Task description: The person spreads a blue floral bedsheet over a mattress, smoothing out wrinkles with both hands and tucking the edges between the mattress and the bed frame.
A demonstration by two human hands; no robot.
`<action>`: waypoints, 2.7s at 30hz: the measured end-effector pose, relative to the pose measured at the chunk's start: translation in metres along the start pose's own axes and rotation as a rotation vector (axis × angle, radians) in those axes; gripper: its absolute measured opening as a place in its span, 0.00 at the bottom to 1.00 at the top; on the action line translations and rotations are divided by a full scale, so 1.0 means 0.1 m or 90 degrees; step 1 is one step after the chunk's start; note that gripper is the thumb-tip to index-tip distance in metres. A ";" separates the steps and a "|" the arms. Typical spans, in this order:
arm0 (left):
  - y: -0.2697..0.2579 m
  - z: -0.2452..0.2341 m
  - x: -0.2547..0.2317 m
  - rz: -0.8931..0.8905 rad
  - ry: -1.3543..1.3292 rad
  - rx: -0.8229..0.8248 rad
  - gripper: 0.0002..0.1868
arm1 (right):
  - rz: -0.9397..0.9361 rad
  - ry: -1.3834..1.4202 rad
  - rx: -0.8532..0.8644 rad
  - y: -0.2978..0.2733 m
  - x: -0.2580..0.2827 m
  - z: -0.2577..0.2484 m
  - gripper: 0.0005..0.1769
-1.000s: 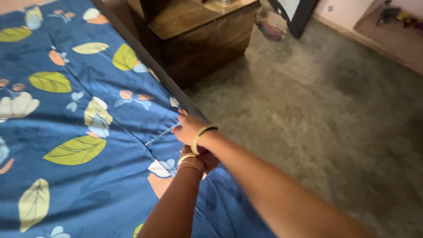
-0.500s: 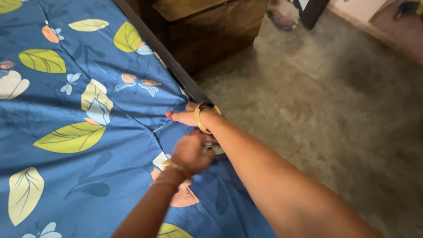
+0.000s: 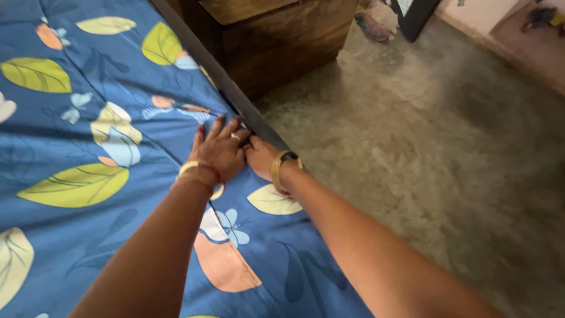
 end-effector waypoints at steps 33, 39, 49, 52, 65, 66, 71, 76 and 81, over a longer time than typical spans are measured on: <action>-1.64 -0.37 1.26 -0.338 -0.025 -0.337 0.25 | 0.056 -0.081 -0.047 0.12 1.14 -0.20 0.72; -2.09 -0.20 1.39 -0.442 0.126 -0.118 0.37 | 0.103 -0.159 0.022 0.23 1.17 -0.25 0.75; -2.07 -0.22 1.32 -0.479 0.163 -0.047 0.39 | -0.334 -0.118 -0.332 -0.59 1.37 -0.03 0.42; -2.08 -0.26 1.30 -0.476 0.148 -0.056 0.39 | -0.356 -0.261 -0.234 -1.00 1.62 0.44 0.37; -3.13 -0.34 1.73 -0.447 -0.113 -0.167 0.36 | -0.164 -0.348 -0.087 -0.89 1.79 0.61 0.41; -3.46 -0.37 1.75 -0.495 0.021 -0.121 0.36 | -0.166 -0.348 -0.085 -0.89 1.78 0.64 0.41; -4.10 -0.35 1.73 -0.542 0.202 -0.084 0.37 | -0.174 -0.360 -0.094 -0.81 1.69 0.65 0.40; -4.10 -0.40 1.70 -0.568 0.228 -0.060 0.36 | -0.122 -0.393 -0.059 -0.83 1.51 0.56 0.42; -4.05 -0.47 1.66 -0.575 0.213 -0.046 0.36 | -0.115 -0.401 -0.073 -1.21 1.06 0.13 0.41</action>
Point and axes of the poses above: each hand's wrist, its own y-axis towards the middle knuckle, its own z-axis out of the palm, x = y × z, the point moved 6 cm from there along y, towards the middle knuckle, and after that the axes turned 14 degrees about y, right-handed, at the moved point
